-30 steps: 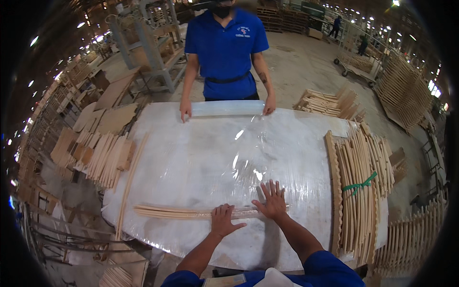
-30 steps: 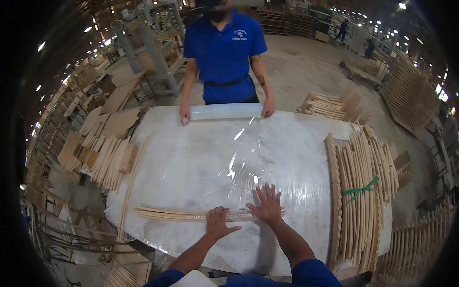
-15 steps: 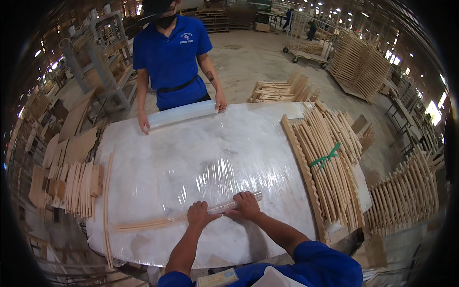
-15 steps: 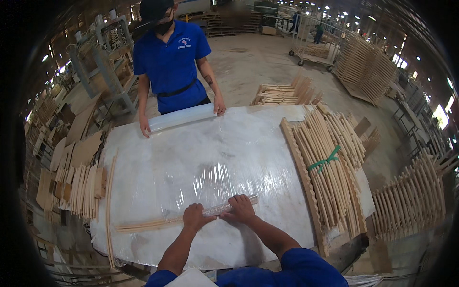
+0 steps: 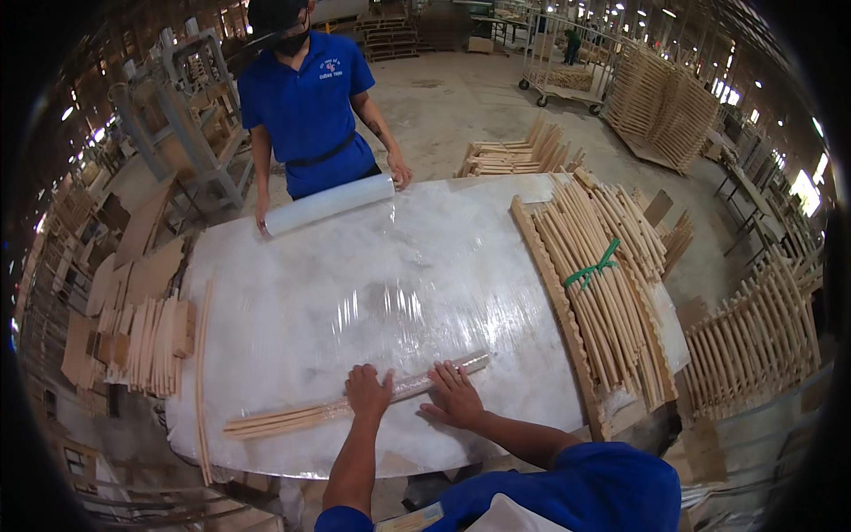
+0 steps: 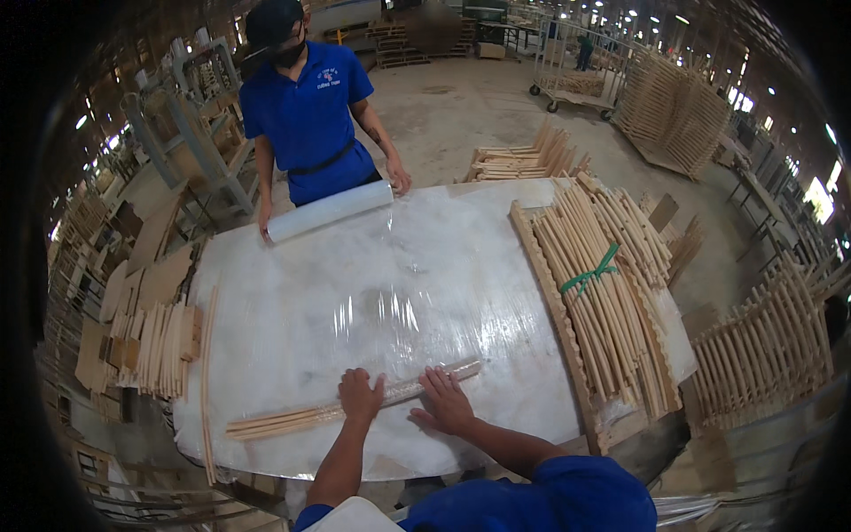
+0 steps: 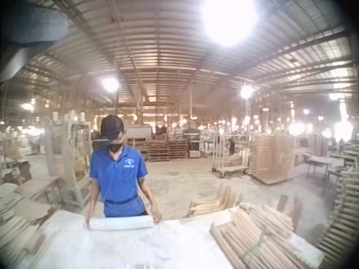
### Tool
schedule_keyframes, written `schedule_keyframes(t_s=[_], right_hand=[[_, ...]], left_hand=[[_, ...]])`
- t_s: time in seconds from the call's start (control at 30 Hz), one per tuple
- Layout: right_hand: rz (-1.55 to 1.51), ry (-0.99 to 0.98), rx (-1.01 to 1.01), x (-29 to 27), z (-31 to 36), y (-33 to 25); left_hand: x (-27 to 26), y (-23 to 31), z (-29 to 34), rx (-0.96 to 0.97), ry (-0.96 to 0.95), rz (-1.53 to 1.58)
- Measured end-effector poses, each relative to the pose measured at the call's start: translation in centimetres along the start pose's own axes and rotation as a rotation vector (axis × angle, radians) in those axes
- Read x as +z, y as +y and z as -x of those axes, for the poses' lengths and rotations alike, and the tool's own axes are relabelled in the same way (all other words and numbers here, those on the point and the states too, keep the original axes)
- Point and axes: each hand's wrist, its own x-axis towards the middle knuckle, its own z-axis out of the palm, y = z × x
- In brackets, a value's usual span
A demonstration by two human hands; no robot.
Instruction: The person gathers small wooden sticks and places them on a table covered with plastic wrap. They roll the plastic wrap around the sticks to bundle them together. A coworker assists by holding the roll of plastic wrap. The person repeats this process with multiple bundles of sticks.
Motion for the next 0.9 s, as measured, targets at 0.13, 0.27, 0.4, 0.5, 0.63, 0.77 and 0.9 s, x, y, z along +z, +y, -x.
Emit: schedule_keyframes(t_s=[0.13, 0.27, 0.4, 0.5, 0.63, 0.77, 0.9], right_hand=[[0.03, 0.087, -0.09, 0.1, -4.1, 2.3], [0.105, 0.093, 0.047, 1.2, -10.1, 5.0], [0.102, 0.15, 0.055, 2.1, -15.5, 5.0], [0.063, 0.071, 0.106, 2.0, -18.8, 4.8], [0.035, 0.163, 0.113, 2.3, -23.8, 6.2], [0.046, 0.163, 0.039, 2.4, -25.3, 7.9], [-0.101, 0.305, -0.115, 1.2, -23.2, 8.2]], left_hand=[[1.1, -1.1, 0.9, -0.022, 0.09, 0.115], [2.7, -1.0, 1.9, 0.239, 0.165, -0.036], [3.3, -3.7, -1.9, 0.186, 0.013, -0.045], [2.8, -4.4, -4.2, 0.198, -0.008, -0.064], [3.2, -5.3, -9.7, 0.165, -0.092, -0.12], [4.2, -5.4, -11.5, 0.396, 0.113, -0.123], [2.8, -3.8, -11.5, 0.331, 0.013, -0.095]])
